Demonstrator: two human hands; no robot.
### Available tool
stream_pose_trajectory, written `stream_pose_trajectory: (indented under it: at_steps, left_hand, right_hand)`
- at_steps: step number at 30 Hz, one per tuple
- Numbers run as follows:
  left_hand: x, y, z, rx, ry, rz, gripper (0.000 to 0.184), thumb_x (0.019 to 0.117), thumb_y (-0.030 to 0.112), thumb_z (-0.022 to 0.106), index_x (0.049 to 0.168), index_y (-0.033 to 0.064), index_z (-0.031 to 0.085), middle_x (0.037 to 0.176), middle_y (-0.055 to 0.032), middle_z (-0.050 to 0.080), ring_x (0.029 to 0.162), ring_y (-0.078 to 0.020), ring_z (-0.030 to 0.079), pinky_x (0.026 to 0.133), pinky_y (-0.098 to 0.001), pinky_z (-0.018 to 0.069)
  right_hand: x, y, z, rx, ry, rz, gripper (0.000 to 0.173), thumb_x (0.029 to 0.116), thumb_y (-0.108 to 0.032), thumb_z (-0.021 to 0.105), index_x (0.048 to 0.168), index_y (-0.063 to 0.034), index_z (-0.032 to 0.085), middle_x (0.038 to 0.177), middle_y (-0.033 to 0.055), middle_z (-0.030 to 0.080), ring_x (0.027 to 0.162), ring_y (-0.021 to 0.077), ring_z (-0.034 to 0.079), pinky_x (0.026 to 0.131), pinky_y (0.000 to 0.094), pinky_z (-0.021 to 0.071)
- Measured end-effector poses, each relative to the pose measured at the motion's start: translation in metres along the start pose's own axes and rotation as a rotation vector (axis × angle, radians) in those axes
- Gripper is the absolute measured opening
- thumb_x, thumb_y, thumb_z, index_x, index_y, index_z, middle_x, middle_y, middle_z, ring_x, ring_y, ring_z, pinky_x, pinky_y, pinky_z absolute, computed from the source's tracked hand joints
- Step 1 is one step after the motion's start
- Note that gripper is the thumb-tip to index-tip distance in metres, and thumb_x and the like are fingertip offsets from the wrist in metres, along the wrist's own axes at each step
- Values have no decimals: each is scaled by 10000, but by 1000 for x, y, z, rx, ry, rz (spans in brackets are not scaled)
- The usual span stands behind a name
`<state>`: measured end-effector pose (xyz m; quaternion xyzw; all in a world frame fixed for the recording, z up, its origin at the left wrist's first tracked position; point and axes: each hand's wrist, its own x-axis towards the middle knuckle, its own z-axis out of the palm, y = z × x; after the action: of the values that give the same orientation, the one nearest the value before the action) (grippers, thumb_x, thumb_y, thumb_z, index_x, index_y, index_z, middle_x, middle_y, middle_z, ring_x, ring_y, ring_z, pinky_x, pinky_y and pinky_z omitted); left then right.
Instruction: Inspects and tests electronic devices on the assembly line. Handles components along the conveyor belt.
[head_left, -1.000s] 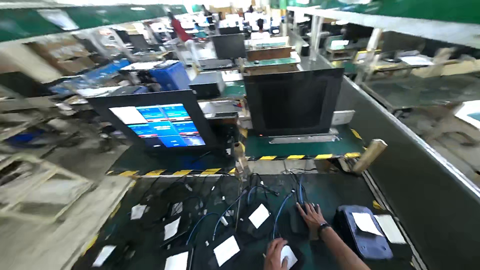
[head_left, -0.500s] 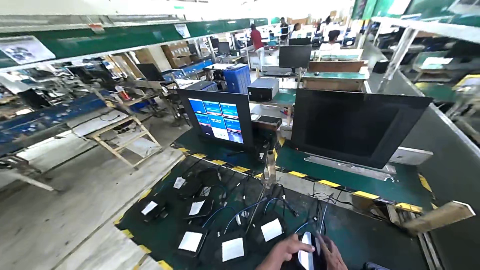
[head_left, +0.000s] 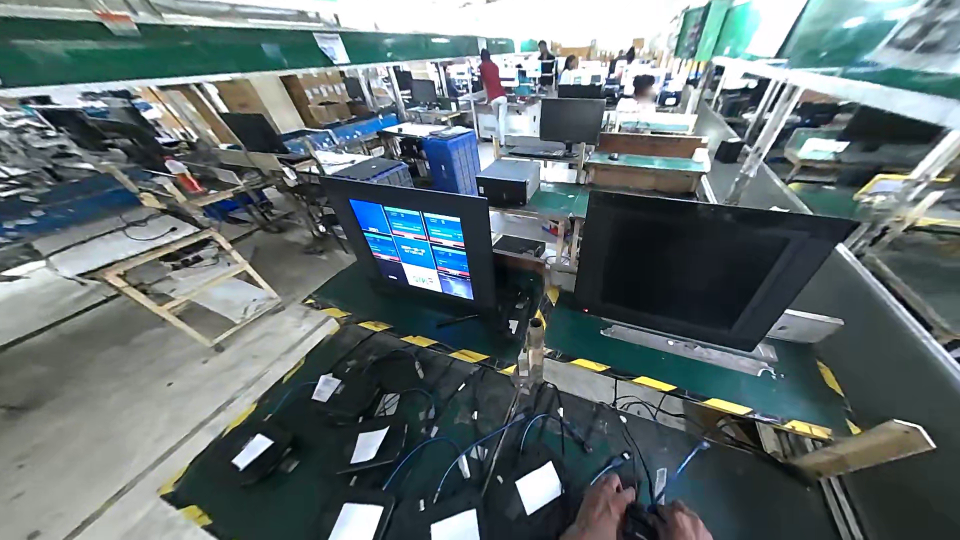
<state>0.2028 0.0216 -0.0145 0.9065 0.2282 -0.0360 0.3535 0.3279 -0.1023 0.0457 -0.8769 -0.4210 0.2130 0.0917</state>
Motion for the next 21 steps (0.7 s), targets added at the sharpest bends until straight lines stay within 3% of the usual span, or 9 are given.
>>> stream_pose_trajectory:
  at_steps: [2, 5, 7, 9, 12, 14, 15, 18, 21]
  left_hand:
    - [1, 4, -2, 3, -41, -51, 732, 724, 205, 865, 1408, 171, 606, 1359, -189, 581, 1267, -362, 566, 1030, -503, 525]
    - [5, 6, -4, -36, -64, -97, 793, 709, 179, 862, 1448, 178, 573, 1395, -203, 555, 1288, -375, 553, 1032, -523, 522]
    - [6, 8, -4, -29, -86, -100, 812, 697, 166, 858, 1455, 181, 566, 1398, -208, 546, 1284, -382, 550, 1021, -535, 524]
    - [7, 13, -6, 19, -127, -93, 802, 686, 165, 865, 1434, 182, 577, 1399, -211, 540, 1283, -397, 547, 999, -560, 531]
    - [8, 16, -9, 59, -135, -99, 752, 688, 154, 865, 1394, 167, 606, 1407, -220, 533, 1295, -408, 536, 1010, -565, 524]
    - [5, 19, -12, 61, -139, -124, 754, 698, 163, 857, 1407, 185, 601, 1440, -198, 523, 1303, -386, 543, 1023, -539, 527]
    - [6, 22, -13, 61, -136, -135, 753, 683, 164, 861, 1392, 198, 608, 1432, -182, 531, 1290, -373, 556, 1011, -530, 538]
    - [13, 26, -16, 97, -192, -158, 818, 680, 190, 866, 1441, 192, 568, 1458, -164, 517, 1326, -350, 535, 1045, -510, 522]
    - [19, 28, -19, 114, -232, -172, 848, 698, 179, 867, 1475, 168, 530, 1475, -188, 492, 1361, -367, 500, 1071, -526, 500]
  right_hand:
    - [-2, -4, 1, 25, 81, 19, 254, 979, -262, 627, 1070, -98, 799, 1077, 177, 760, 1052, 400, 709, 914, 631, 532]
    - [-9, 6, 3, 192, 278, -115, 240, 936, -144, 660, 1123, -88, 798, 1023, 154, 786, 940, 379, 752, 864, 648, 549]
    - [-11, 18, 8, 272, 346, -183, 299, 913, -78, 691, 1202, -73, 767, 1075, 139, 783, 968, 335, 760, 895, 598, 580]
    - [-13, 25, 11, 237, 300, -159, 339, 922, -100, 692, 1257, -78, 743, 1112, 169, 765, 1005, 372, 740, 908, 615, 559]
    - [-9, 20, 6, 190, 290, -80, 242, 924, -179, 705, 1141, -122, 797, 1004, 131, 787, 932, 352, 751, 858, 623, 561]
    - [-7, 10, -7, 322, 413, -57, 170, 905, -181, 730, 1046, -128, 809, 922, 55, 791, 850, 230, 760, 818, 521, 608]
    - [-5, 8, -18, 381, 438, -56, 176, 912, -162, 727, 1069, -124, 797, 946, 32, 789, 858, 182, 756, 827, 458, 621]
    - [-2, 18, -28, 430, 348, -53, 259, 927, -70, 676, 1168, -75, 770, 1093, 97, 746, 973, 216, 722, 927, 421, 590]
    - [-5, 32, -17, 406, 204, 96, 250, 936, -231, 703, 1162, -162, 784, 1082, 40, 775, 1012, 192, 727, 964, 456, 563]
